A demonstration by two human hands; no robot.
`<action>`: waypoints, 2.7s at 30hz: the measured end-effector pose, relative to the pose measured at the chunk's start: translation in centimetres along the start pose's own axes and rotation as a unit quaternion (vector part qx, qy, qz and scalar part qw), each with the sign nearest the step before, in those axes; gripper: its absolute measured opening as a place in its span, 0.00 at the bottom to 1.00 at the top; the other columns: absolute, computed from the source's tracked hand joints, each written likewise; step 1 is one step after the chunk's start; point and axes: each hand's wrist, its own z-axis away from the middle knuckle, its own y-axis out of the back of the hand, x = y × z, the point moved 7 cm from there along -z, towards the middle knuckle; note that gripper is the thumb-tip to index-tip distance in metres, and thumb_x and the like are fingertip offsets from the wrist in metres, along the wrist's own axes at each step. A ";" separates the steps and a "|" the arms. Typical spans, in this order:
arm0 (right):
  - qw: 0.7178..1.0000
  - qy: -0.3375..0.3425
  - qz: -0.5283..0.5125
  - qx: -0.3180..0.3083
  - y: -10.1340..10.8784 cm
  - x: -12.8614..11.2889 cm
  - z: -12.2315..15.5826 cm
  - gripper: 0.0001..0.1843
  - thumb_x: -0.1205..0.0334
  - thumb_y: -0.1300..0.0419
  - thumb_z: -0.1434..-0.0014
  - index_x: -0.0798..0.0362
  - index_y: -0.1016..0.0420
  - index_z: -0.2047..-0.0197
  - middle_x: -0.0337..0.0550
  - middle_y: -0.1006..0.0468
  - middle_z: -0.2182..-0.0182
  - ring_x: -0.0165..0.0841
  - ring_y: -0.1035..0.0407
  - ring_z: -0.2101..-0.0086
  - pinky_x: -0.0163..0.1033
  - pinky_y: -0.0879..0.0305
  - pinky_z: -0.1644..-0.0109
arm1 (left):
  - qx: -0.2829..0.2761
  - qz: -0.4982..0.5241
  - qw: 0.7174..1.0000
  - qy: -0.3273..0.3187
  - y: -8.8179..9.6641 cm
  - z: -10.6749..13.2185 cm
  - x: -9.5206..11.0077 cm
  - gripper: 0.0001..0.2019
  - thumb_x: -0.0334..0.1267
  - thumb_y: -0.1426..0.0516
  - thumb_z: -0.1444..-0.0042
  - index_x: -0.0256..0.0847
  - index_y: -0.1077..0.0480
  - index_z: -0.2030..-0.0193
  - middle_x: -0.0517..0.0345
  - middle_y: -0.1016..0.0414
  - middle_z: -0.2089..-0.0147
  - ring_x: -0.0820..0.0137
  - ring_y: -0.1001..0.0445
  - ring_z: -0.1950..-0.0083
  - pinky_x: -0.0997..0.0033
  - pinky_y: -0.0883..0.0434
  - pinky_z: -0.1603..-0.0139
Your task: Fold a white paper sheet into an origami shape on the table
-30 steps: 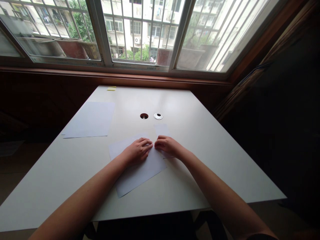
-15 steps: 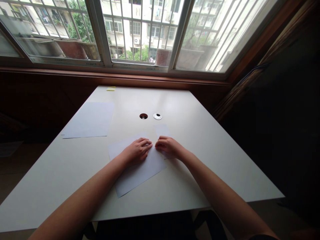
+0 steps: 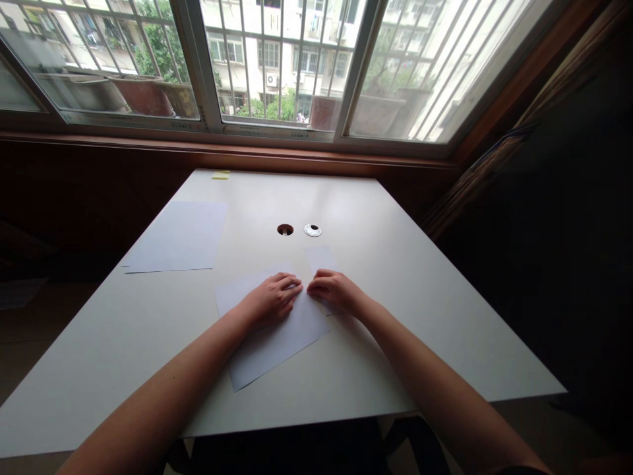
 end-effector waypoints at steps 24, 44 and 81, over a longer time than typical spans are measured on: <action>0.966 0.139 0.215 -0.034 -0.2 -2.6 1.6 0.14 0.69 0.51 0.31 0.50 0.23 0.56 0.45 0.26 0.65 0.34 0.35 0.64 0.38 0.36 0.59 | -0.010 -0.008 1.000 -0.002 -0.3 0.2 0.0 0.21 0.31 0.47 0.39 0.38 0.34 0.39 0.48 0.29 0.42 0.59 0.35 0.38 0.55 0.33 0.36; 0.927 0.219 0.299 -0.047 -0.1 -3.9 2.2 0.14 0.70 0.53 0.30 0.57 0.27 0.49 0.46 0.28 0.66 0.34 0.34 0.64 0.39 0.35 0.60 | -0.005 0.001 1.000 -0.014 -0.6 0.2 -0.3 0.20 0.31 0.48 0.38 0.37 0.33 0.39 0.48 0.28 0.43 0.59 0.35 0.38 0.56 0.32 0.37; 0.904 0.242 0.345 -0.065 -0.9 -3.5 3.0 0.15 0.72 0.53 0.31 0.58 0.29 0.47 0.46 0.28 0.65 0.35 0.36 0.65 0.41 0.36 0.58 | -0.014 0.006 0.999 -0.038 0.2 0.2 -0.1 0.20 0.31 0.48 0.37 0.39 0.33 0.38 0.48 0.27 0.42 0.60 0.34 0.37 0.56 0.32 0.36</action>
